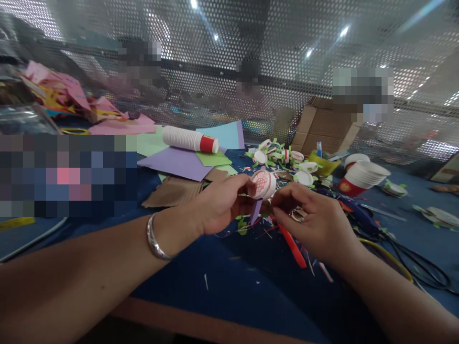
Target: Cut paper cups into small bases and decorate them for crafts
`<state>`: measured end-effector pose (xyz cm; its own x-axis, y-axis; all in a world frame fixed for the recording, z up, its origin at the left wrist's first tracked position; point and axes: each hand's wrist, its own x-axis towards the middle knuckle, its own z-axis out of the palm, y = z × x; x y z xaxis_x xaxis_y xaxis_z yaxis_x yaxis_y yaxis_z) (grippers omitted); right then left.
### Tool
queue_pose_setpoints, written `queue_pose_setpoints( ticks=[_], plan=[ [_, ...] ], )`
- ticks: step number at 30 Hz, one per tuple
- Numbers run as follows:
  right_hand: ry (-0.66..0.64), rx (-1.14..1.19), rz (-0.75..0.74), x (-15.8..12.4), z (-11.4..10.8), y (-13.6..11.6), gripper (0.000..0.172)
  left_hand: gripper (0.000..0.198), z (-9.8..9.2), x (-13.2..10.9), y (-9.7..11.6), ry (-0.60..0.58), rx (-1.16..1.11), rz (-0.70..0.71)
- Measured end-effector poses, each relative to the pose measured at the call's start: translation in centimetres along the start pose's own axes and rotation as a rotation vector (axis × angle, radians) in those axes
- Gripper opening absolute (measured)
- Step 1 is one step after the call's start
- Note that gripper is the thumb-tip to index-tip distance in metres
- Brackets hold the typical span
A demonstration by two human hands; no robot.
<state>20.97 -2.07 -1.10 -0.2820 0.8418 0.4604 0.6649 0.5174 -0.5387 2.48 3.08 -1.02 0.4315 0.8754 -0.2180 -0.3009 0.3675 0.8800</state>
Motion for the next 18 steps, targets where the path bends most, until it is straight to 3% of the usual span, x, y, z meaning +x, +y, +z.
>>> queue_pose_setpoints(
  ticks=[9,18],
  plan=[
    [0.024,0.195,0.166,0.15,0.32,-0.06,0.005,0.020,0.52,-0.04,0.75,0.084,-0.169,-0.039],
    [0.123,0.191,0.092,-0.03,-0.66,-0.76,0.002,0.014,-0.40,0.50,0.33,0.092,-0.077,-0.014]
  ],
)
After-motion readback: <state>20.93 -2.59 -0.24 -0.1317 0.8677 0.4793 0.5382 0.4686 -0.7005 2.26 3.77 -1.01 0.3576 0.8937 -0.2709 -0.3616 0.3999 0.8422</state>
